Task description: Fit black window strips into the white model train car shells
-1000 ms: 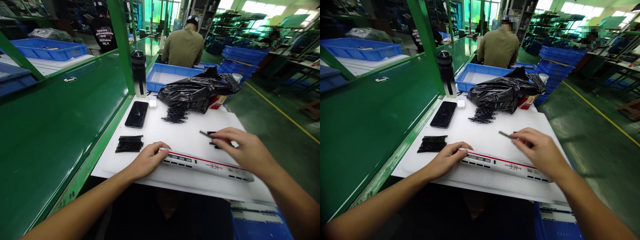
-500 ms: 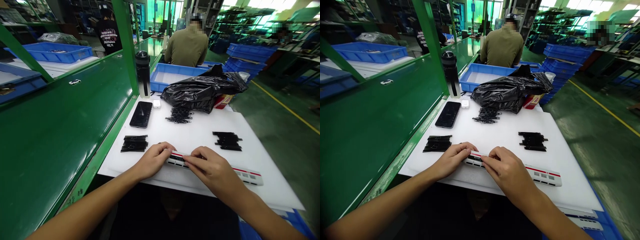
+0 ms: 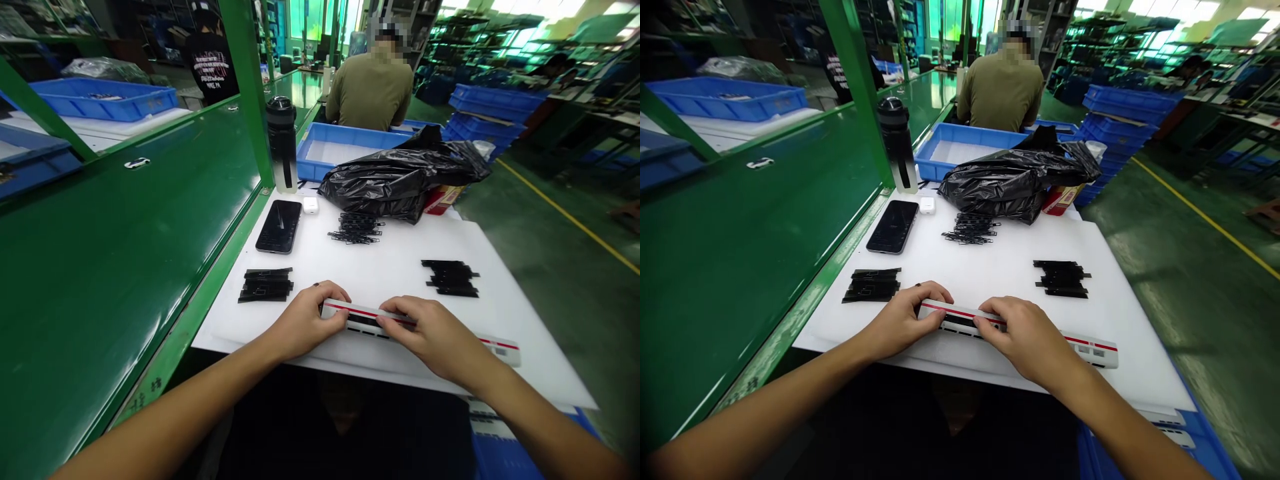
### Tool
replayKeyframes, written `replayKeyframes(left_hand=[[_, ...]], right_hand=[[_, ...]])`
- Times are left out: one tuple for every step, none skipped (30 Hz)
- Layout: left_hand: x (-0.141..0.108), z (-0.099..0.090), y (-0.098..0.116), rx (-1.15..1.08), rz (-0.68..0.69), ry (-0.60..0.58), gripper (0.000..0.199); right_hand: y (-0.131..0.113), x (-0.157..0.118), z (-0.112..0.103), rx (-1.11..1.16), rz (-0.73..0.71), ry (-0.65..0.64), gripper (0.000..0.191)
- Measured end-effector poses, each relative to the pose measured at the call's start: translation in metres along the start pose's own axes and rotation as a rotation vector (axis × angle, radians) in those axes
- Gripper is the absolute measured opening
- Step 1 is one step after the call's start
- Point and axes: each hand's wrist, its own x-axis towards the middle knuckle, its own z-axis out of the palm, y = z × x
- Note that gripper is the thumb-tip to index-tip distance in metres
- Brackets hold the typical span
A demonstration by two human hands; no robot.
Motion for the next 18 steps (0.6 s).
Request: replayKeyframes(left_hand=[[0.0,0.0,0.001,0.009,-0.002,-0.001,0.005],[0.0,0.001,0.001,0.016,-0.002,0.0,0.007],[0.0,0.002,0.002,0.021,-0.001,0.004,0.009],[0.0,0.003,0.003,0.023,-0.003,0.006,0.01],[0.0,0.004,0.004,0.021,-0.007,0.008,0.009],[0.0,0.005,0.005,0.016,-0.014,0.009,0.008],[0.0,0.005,0.006,0.012,-0.021,0.007,0.007],[-0.001,0.006,0.007,0.008,-0.027,0.002,0.007],[-0.002,0.007,0.008,0.006,-0.03,-0.001,0.008],[-0.002,0.007,0.009,0.005,-0.027,-0.002,0.009],[-0.003,0.007,0.01,0.007,-0.023,-0.002,0.009],[-0.003,0.008,0.011,0.01,-0.016,-0.002,0.01],[-0.004,0.008,0.011,0.015,-0.007,0.002,0.011],[-0.004,0.009,0.011,0.023,0.002,0.008,0.011],[-0.005,0.009,0.011,0.031,0.013,0.015,0.011],[-0.005,0.01,0.01,0.039,0.023,0.02,0.012],[-0.005,0.012,0.01,0.044,0.032,0.027,0.012],[-0.005,0.013,0.01,0.047,0.034,0.034,0.012]], right_hand=[[0.001,0.0,0.002,-0.002,-0.015,0.018,0.031],[0.003,0.0,0.003,-0.004,-0.035,0.035,0.031],[0.004,-0.001,0.004,-0.002,-0.052,0.047,0.031],[0.005,-0.001,0.004,0.006,-0.064,0.057,0.032],[0.005,-0.002,0.004,0.018,-0.069,0.061,0.032],[0.005,-0.003,0.003,0.033,-0.067,0.058,0.032],[0.004,-0.003,0.002,0.047,-0.059,0.048,0.031],[0.002,-0.003,0.001,0.053,-0.045,0.038,0.031],[-0.001,-0.003,0.0,0.048,-0.029,0.03,0.03],[-0.004,-0.002,0.0,0.029,-0.016,0.03,0.029],[-0.007,-0.001,0.0,0.003,-0.005,0.032,0.028],[-0.01,0.0,0.0,-0.024,0.002,0.035,0.026],[-0.012,0.001,0.002,-0.047,0.008,0.033,0.026],[-0.014,0.002,0.003,-0.061,0.014,0.028,0.025],[-0.015,0.002,0.005,-0.066,0.018,0.021,0.025],[-0.015,0.002,0.006,-0.065,0.021,0.019,0.025],[-0.015,0.002,0.007,-0.061,0.022,0.021,0.025],[-0.015,0.002,0.007,-0.054,0.02,0.026,0.026]])
